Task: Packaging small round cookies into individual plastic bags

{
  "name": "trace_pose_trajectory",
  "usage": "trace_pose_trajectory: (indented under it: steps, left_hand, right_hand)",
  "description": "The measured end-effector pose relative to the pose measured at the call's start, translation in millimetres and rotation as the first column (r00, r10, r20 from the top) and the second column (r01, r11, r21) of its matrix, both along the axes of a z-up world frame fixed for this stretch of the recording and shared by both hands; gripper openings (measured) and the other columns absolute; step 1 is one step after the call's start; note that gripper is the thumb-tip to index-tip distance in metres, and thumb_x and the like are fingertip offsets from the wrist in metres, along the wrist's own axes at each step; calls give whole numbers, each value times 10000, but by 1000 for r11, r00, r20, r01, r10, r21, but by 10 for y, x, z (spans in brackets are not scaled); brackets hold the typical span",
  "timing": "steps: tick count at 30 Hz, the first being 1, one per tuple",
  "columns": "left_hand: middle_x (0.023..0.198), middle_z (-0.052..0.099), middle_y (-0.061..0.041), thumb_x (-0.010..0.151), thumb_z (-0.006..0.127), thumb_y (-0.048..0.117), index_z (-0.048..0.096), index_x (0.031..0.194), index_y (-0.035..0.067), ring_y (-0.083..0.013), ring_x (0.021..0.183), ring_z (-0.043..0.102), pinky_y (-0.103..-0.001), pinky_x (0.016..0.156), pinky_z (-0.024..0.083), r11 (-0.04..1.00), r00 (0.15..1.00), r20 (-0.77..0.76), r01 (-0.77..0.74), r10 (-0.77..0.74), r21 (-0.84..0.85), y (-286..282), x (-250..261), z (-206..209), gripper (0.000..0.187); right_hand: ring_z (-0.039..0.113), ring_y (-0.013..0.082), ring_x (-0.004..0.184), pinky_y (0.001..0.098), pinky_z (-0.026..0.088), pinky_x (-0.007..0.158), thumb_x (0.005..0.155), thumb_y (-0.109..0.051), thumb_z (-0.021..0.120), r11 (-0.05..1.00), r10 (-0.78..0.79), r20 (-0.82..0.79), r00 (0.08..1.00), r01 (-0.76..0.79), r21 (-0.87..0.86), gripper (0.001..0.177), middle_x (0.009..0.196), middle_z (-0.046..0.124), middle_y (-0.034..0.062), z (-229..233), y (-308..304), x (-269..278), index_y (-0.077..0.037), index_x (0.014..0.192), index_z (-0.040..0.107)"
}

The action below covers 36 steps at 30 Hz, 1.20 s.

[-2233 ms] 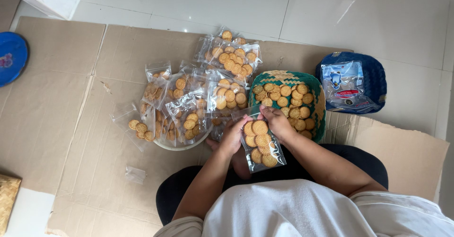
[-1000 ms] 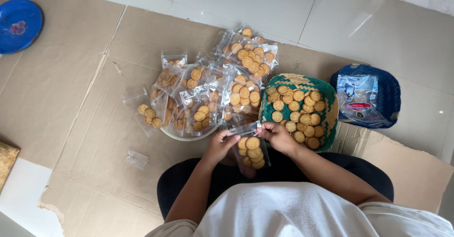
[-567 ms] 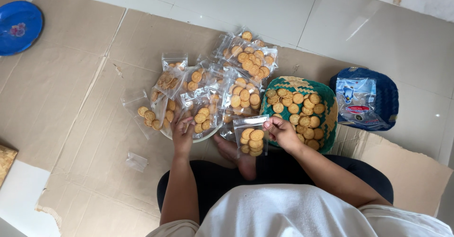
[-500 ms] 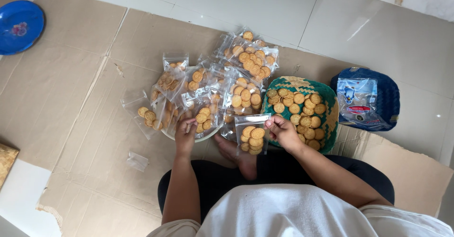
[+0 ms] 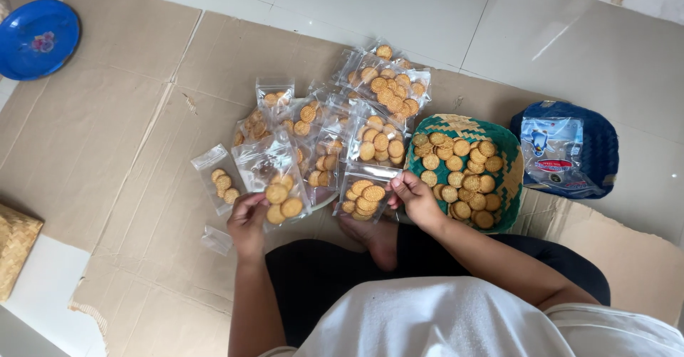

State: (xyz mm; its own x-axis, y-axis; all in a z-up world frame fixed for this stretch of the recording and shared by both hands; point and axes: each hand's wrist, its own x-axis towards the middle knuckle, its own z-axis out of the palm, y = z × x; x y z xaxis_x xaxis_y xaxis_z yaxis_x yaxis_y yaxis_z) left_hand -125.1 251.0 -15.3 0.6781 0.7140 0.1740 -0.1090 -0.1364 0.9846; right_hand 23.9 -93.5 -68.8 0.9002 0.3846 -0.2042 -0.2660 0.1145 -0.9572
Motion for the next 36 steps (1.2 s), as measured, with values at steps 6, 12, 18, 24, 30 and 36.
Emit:
trace_pose_trajectory:
  steps: [6, 12, 18, 24, 30, 36]
  left_hand:
    - [873, 603, -89, 806, 735, -49, 678, 951, -15, -132, 726, 596, -242, 619, 501, 935, 975, 75, 221, -208, -276, -192, -412, 259, 160]
    - [867, 629, -78, 834, 765, 7, 683, 1031, -20, -123, 727, 623, -241, 608, 514, 801, 903, -18, 371, -429, -469, -954, -419, -247, 216]
    - [1001, 631, -102, 846, 781, 65, 546, 1304, 39, -135, 855, 612, -232, 704, 513, 771, 882, 27, 426, -470, -473, -1266, -201, -498, 515]
    - [1035, 581, -80, 897, 719, 93, 478, 1412, 15, -96, 878, 584, -189, 735, 502, 738, 824, 7, 510, -566, -441, -1401, 107, -278, 574]
    - [1031, 618, -96, 886, 716, 54, 549, 1398, 45, -103, 850, 612, -203, 709, 519, 736, 786, -52, 552, -616, -392, -1620, 284, -320, 539]
    - [1039, 648, -104, 884, 718, 59, 566, 1397, 82, -114, 845, 637, -214, 688, 530, 734, 767, -94, 559, -635, -386, -1831, 368, -440, 535]
  right_hand:
    - [720, 198, 631, 314, 640, 578, 1049, -130, 550, 996, 90, -101, 991, -87, 28, 209, 888, 721, 205, 114, 715, 8, 24, 934, 634]
    - [702, 175, 681, 319, 622, 582, 1007, -86, 582, 974, 215, -118, 969, -205, 94, 124, 850, 677, 137, -663, 1159, 298, 12, 1054, 641]
    - [743, 343, 984, 411, 659, 746, 998, -451, 626, 964, 251, -421, 872, -187, 187, 610, 1184, 680, 267, 581, 797, 245, 9, 1388, 535]
    - [757, 290, 946, 371, 657, 704, 993, -693, 386, 980, 176, -403, 898, -119, 162, 752, 1170, 726, 186, 1020, 116, 401, -58, 1332, 603]
    - [722, 262, 949, 372, 595, 797, 928, -249, 750, 938, 204, 285, 936, -104, -331, 415, 1077, 753, 167, 953, -455, 275, -113, 1318, 705]
    - [728, 248, 945, 324, 592, 769, 828, -232, 837, 836, 238, 609, 757, 159, -525, 468, 1121, 721, 36, 1004, -638, 100, -191, 1282, 730]
